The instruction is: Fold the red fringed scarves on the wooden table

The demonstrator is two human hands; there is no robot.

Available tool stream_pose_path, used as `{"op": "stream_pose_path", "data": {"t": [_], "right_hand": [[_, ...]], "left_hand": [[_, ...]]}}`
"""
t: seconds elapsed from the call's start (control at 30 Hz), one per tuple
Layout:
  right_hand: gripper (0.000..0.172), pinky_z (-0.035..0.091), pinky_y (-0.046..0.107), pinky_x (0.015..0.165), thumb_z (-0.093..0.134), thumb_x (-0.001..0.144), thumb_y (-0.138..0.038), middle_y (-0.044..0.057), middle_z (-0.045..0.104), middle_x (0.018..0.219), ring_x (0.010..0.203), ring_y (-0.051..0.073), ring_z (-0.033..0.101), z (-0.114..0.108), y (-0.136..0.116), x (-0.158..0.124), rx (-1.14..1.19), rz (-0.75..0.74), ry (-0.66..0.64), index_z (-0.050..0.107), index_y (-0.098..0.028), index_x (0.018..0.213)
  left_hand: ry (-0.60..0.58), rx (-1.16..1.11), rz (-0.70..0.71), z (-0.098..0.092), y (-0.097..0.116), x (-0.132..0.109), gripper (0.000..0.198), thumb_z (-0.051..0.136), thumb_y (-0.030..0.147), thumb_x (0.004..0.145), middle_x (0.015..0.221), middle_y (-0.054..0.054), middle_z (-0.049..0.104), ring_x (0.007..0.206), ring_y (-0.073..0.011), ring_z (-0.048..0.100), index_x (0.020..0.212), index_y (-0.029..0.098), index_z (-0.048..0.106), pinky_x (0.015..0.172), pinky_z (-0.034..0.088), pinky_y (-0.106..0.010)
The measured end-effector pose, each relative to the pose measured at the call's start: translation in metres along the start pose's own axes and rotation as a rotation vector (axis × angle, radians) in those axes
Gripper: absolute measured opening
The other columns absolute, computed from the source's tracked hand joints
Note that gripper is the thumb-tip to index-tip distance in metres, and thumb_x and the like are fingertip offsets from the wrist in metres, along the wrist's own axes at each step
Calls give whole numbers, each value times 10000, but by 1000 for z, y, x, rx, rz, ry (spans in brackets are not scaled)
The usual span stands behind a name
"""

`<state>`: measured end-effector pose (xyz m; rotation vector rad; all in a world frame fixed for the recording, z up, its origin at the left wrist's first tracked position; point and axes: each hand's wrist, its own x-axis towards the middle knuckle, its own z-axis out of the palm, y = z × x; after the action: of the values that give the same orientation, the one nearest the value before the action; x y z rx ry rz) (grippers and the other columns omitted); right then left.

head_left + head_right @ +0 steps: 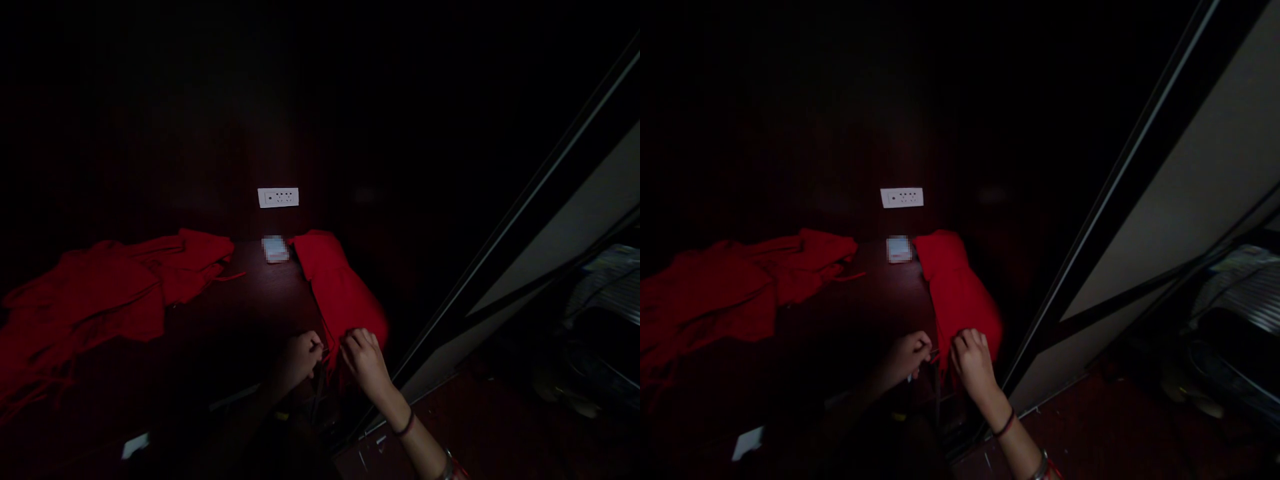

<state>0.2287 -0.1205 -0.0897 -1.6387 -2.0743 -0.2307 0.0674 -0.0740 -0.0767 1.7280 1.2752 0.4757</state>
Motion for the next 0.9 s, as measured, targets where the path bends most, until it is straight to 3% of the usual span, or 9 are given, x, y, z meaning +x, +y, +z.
{"op": "stream_pose_path", "data": {"t": [0.13,0.23,0.37,0.57,0.73,0.9], "right_hand": [[173,366,326,685,381,814,-184,73,532,786,746,185,458,-3,-3,7,51,34,-26,547,-167,766],[168,370,293,693,369,817,-180,48,521,751,720,156,464,-13,-2,13,240,70,8,521,-171,746],[150,366,285,714,374,815,-175,34,519,745,722,146,462,-20,-1,16,335,93,22,507,-174,746],[168,362,297,715,366,822,-183,43,521,760,737,155,459,-12,-4,12,270,81,-32,517,-174,750],[174,377,255,694,363,829,-197,25,508,734,722,132,475,-24,3,17,483,114,-33,496,-176,719],[179,379,232,661,359,831,-202,13,498,726,699,118,482,-31,12,20,565,108,-62,497,-178,721]], "left_hand": [[168,189,185,21,8,-5,79,470,184,724,672,-1,617,551,-97,550,703,179,546,531,365,-178],[219,276,184,40,10,-11,93,485,179,723,731,-8,630,683,-125,568,767,202,564,606,363,-190],[232,188,160,56,-1,-15,166,449,186,749,789,-5,635,713,-123,570,878,219,548,635,366,-191],[212,26,136,46,-19,-21,201,369,203,789,637,2,610,627,-117,565,729,188,561,597,384,-186],[321,40,192,41,-2,-17,185,417,244,771,706,-6,617,657,-120,563,872,199,566,619,388,-190],[290,49,187,56,0,-8,194,421,246,769,723,-16,627,655,-118,555,853,199,589,624,384,-196]]}}
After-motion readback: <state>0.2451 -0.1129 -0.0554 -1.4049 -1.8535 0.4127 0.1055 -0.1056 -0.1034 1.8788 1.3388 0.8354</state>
